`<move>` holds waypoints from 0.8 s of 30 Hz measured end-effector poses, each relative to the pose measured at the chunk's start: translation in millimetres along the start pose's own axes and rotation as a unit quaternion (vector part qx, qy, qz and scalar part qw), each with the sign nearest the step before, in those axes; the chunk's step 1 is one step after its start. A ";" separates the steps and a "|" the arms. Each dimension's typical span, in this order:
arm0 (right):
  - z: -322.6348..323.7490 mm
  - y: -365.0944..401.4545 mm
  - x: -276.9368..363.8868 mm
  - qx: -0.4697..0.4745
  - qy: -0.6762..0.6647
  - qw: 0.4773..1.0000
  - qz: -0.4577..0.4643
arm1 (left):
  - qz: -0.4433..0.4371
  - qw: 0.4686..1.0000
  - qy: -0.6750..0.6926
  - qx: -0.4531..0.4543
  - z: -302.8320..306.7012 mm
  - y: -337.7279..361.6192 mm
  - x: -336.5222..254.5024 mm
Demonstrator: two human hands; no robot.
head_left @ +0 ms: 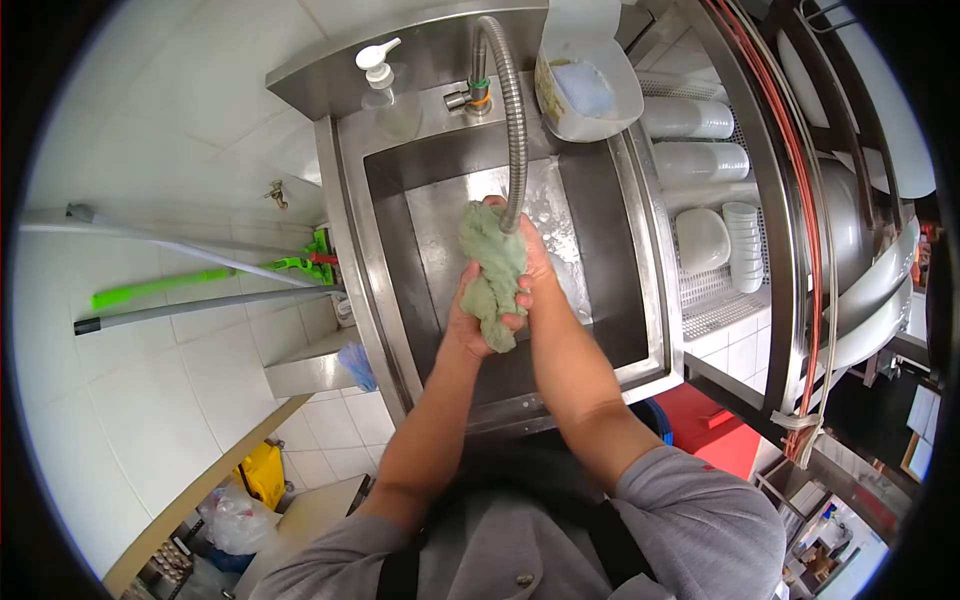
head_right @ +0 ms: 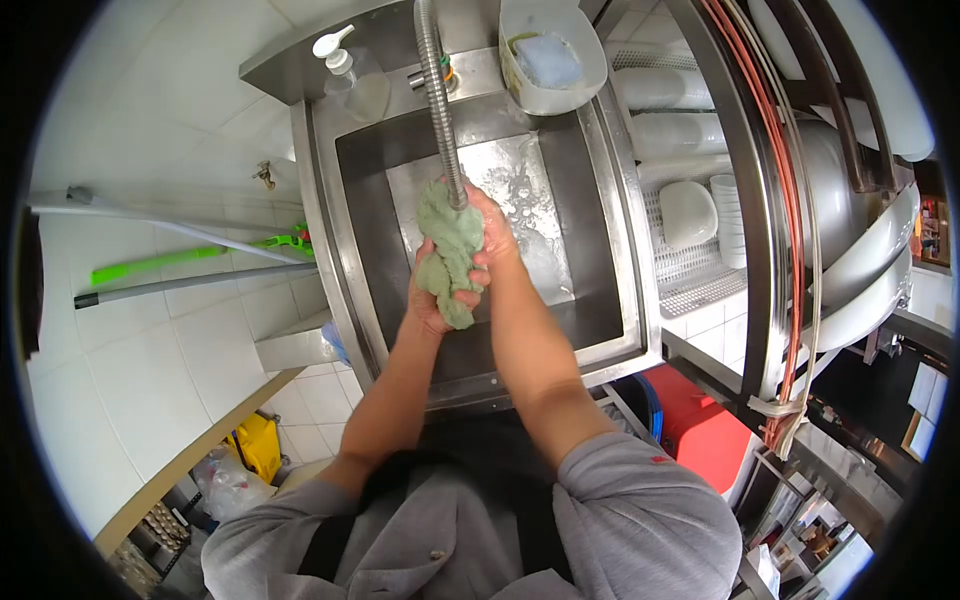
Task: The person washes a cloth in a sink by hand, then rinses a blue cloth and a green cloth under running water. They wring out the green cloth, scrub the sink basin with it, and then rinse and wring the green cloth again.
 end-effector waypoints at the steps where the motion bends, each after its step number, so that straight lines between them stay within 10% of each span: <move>1: 2.0 -6.2 7.1 0.002 -0.001 1.000 0.000 | -0.001 1.000 -0.002 0.000 -2.2 2.0 -7.8; 5: -8.6 -29.3 44.9 0.157 0.264 0.951 -0.034 | -0.004 0.926 -0.340 -0.165 -16.4 -11.1 -35.4; 11: -26.1 -44.8 51.2 -0.122 0.585 0.794 0.109 | -0.081 0.665 -0.714 -0.206 -22.1 -59.5 -51.1; 13: -12.0 -55.1 44.7 -0.197 0.666 0.654 0.299 | -0.237 0.386 -0.820 -0.350 -15.4 -70.2 -37.5; 16: -29.4 -21.1 27.7 -0.195 0.759 0.591 0.190 | -0.412 0.286 -0.823 -0.269 -17.0 -67.6 -13.4; 20: -9.9 9.8 23.3 -0.045 0.804 0.572 0.159 | -0.266 0.493 -0.755 -0.340 34.2 -37.3 -21.3; 21: 0.2 5.5 31.0 -0.043 0.803 0.573 0.159 | -0.159 0.641 -0.667 -0.344 31.1 -24.0 -22.5; 22: 17.5 -4.3 41.6 -0.007 0.677 0.727 0.114 | -0.048 0.763 -0.552 -0.334 27.1 -17.7 -23.6; 23: 24.9 -4.9 49.4 0.028 0.520 0.851 0.059 | -0.047 0.762 -0.551 -0.338 26.8 -14.0 -25.8; 24: 33.4 -6.0 56.9 -0.028 0.429 0.902 0.030 | -0.050 0.854 -0.439 -0.274 25.7 -13.8 -27.2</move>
Point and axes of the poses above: each hand's wrist, its own y-axis away from the middle knuckle, its own z-axis out of the back of the hand, x = y × z, the point moved 1 cm from there along -y, towards the middle knuckle
